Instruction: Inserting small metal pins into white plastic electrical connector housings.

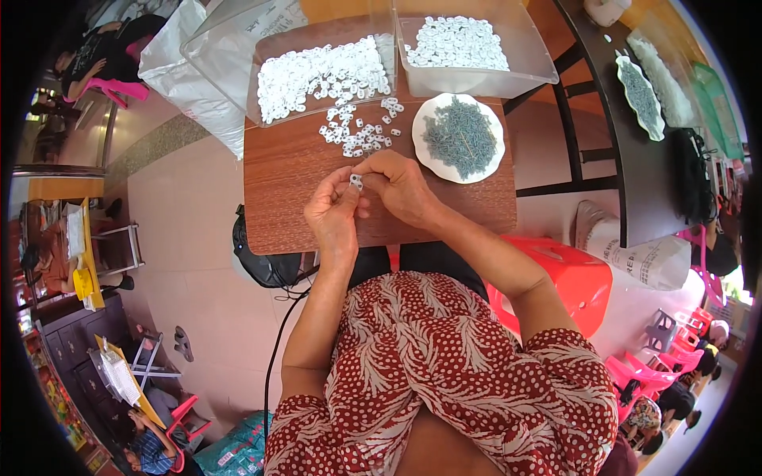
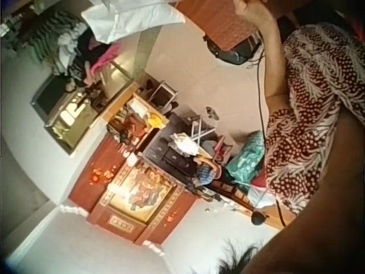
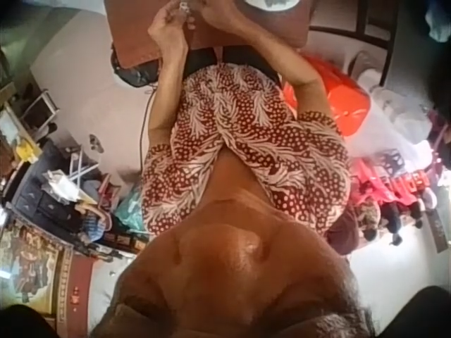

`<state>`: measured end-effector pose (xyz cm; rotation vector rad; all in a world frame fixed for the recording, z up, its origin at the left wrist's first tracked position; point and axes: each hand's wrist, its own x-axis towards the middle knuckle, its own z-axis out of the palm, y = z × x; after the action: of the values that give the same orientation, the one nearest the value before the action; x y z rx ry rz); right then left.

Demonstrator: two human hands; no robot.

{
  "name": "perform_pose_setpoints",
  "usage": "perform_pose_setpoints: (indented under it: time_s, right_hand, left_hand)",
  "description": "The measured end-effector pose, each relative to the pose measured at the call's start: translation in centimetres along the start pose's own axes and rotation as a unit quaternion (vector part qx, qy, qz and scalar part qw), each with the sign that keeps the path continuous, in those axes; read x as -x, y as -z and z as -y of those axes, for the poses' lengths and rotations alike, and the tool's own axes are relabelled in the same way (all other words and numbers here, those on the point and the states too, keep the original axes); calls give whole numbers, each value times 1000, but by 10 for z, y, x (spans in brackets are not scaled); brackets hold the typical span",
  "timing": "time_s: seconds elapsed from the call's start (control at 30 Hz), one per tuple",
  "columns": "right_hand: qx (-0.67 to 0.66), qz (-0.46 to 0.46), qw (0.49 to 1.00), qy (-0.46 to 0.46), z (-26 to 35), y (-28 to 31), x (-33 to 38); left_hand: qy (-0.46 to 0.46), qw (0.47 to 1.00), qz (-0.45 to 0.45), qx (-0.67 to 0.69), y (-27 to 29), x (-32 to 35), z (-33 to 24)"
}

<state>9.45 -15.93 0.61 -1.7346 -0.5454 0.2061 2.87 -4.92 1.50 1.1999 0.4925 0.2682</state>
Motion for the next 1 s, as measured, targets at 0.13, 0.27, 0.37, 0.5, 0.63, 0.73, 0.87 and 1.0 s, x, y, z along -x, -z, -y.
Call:
perform_pose_setpoints:
  time_s: [0.13,0.27,0.37,0.5,0.63,0.73,0.87,1.0]
  right_hand:
    - [-8,2,999,-35,2,-4,0]
    - [-62,25,992,-109,6,-6,-3]
    - [-51,41,993,-99,7,-5,-5]
    - [-29,51,996,-65,17,-9,-4]
    - [-6,27,1000,9,6,-16,-4]
    - [61,-1,992,108,2,-20,-5]
    - [96,-23,983,157,1,-24,-5]
    - [120,-70,968,209,2,-28,-5]
  left_hand:
    - [16,1000,-9,11,0,-1,-1]
    - [15,1000,-18,13,1,-2,-4]
    - [19,1000,-17,15,4,-3,-6]
    - [19,998,-25,57,8,-7,-9]
    - [43,996,-29,68,14,-11,-11]
    - [65,994,-47,72,17,-12,-13]
    - [22,997,-54,56,19,-12,-7]
    - [-31,998,-58,0,19,-9,-9]
